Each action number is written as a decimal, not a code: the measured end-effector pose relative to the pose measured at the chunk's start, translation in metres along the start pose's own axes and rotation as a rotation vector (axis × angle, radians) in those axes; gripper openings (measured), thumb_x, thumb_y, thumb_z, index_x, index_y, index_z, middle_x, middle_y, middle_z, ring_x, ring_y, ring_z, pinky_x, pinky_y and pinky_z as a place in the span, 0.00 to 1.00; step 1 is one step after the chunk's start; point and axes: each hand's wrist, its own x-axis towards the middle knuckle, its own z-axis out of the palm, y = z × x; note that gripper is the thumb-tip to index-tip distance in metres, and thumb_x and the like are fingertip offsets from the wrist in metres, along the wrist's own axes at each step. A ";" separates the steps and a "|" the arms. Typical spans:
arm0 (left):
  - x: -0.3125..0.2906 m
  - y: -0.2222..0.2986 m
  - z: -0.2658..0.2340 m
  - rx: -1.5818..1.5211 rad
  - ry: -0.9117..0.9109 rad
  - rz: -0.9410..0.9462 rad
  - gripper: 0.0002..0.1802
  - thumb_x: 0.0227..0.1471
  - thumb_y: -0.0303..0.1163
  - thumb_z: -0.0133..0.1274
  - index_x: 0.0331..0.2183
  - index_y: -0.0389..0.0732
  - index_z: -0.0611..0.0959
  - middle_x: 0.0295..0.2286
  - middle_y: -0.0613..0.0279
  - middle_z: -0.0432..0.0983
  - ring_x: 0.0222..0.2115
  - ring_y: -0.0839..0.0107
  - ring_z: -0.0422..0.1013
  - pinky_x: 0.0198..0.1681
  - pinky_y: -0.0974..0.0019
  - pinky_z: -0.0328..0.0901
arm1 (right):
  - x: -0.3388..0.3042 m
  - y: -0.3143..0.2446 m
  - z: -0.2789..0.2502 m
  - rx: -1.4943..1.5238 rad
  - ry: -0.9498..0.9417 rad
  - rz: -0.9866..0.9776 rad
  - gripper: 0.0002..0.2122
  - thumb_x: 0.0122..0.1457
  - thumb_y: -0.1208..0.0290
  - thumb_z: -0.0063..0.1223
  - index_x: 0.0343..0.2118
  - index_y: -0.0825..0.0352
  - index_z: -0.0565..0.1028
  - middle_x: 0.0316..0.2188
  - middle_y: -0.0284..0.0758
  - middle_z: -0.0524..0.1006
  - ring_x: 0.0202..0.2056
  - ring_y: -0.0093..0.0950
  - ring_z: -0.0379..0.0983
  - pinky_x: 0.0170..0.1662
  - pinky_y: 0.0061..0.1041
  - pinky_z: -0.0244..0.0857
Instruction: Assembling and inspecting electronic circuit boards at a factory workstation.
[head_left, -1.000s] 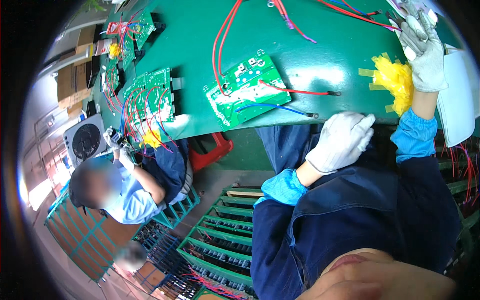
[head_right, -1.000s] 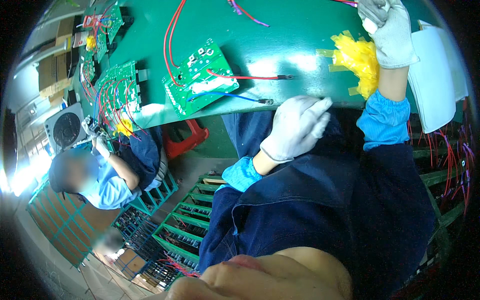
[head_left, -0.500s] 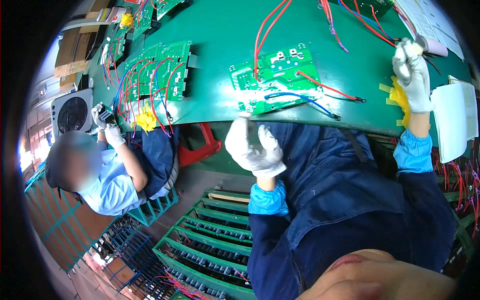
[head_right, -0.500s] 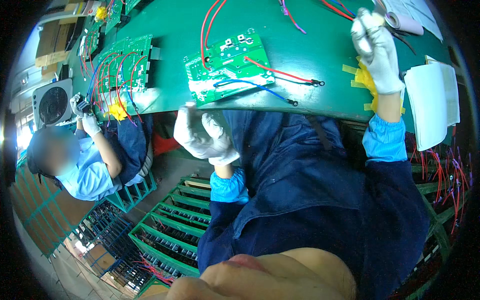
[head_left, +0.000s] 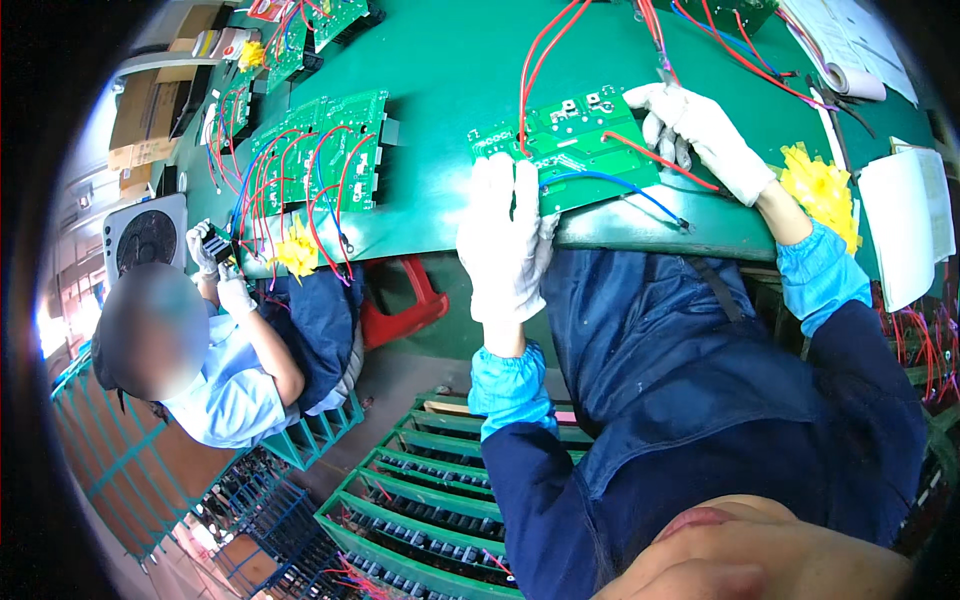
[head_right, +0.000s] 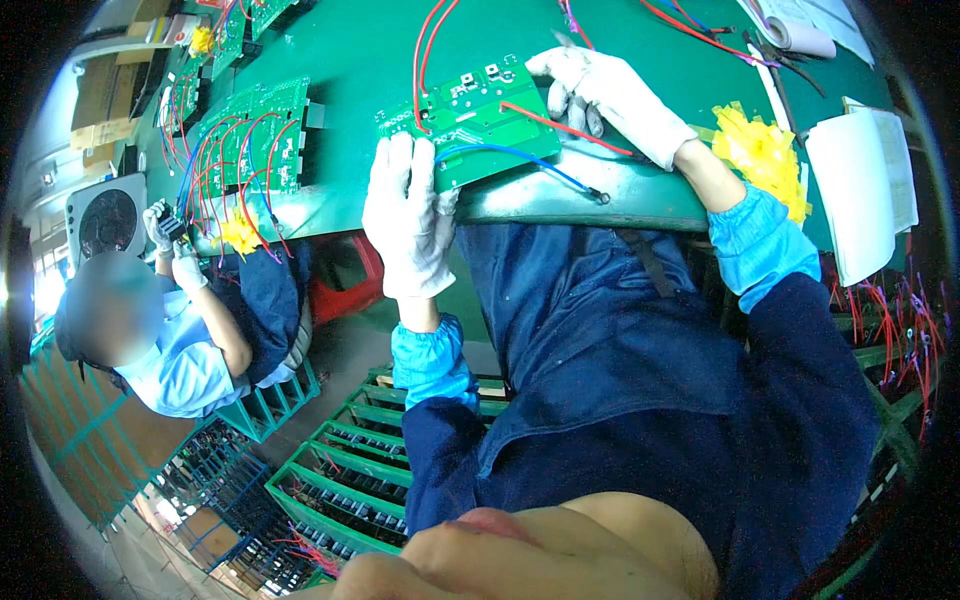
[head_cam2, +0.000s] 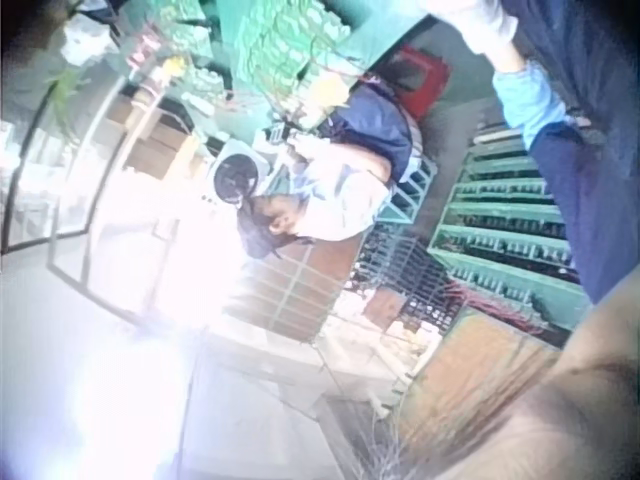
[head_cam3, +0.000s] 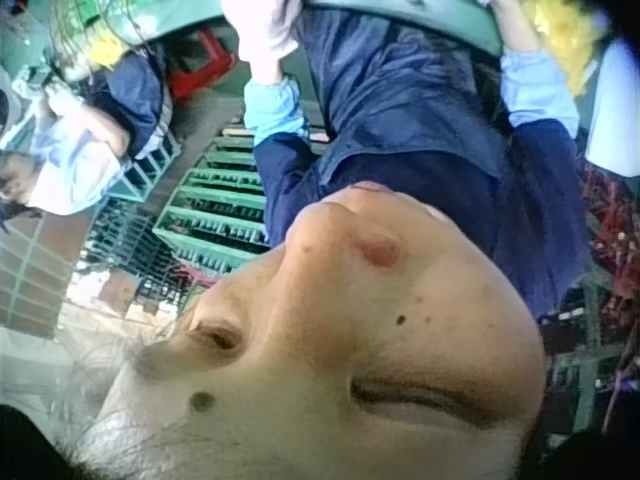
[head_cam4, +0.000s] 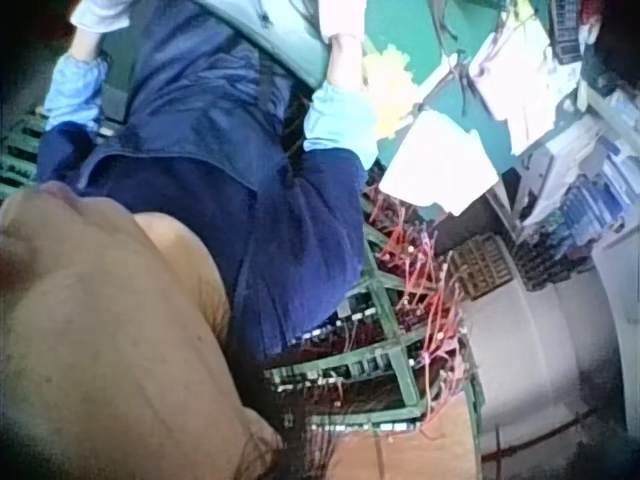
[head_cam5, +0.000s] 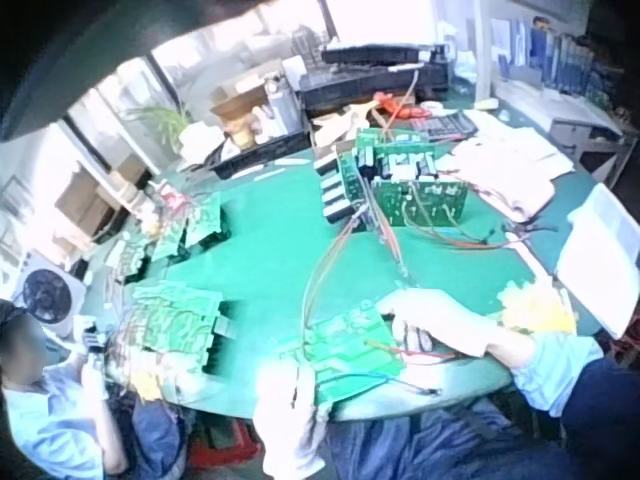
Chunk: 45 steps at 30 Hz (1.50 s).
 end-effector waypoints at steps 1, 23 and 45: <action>0.007 0.004 -0.007 0.038 0.018 0.029 0.29 0.42 0.36 0.64 0.49 0.42 0.78 0.46 0.49 0.74 0.46 0.47 0.71 0.47 0.54 0.69 | 0.002 0.004 -0.003 -0.001 0.004 -0.008 0.22 0.67 0.51 0.42 0.50 0.65 0.74 0.23 0.25 0.72 0.19 0.12 0.63 0.22 0.12 0.58; 0.088 0.033 0.010 -0.140 0.285 -0.209 0.13 0.54 0.35 0.55 0.41 0.39 0.80 0.44 0.51 0.75 0.48 0.55 0.68 0.51 0.54 0.62 | 0.003 0.007 -0.021 0.194 0.040 0.075 0.19 0.66 0.55 0.43 0.49 0.65 0.74 0.25 0.27 0.72 0.17 0.12 0.63 0.18 0.10 0.57; 0.037 0.104 0.044 -0.007 0.125 -0.187 0.28 0.50 0.35 0.56 0.53 0.42 0.75 0.53 0.50 0.69 0.55 0.51 0.64 0.63 0.43 0.47 | 0.012 0.023 0.003 0.233 -0.013 -0.105 0.15 0.68 0.65 0.42 0.55 0.60 0.70 0.22 0.20 0.67 0.18 0.09 0.60 0.21 0.11 0.55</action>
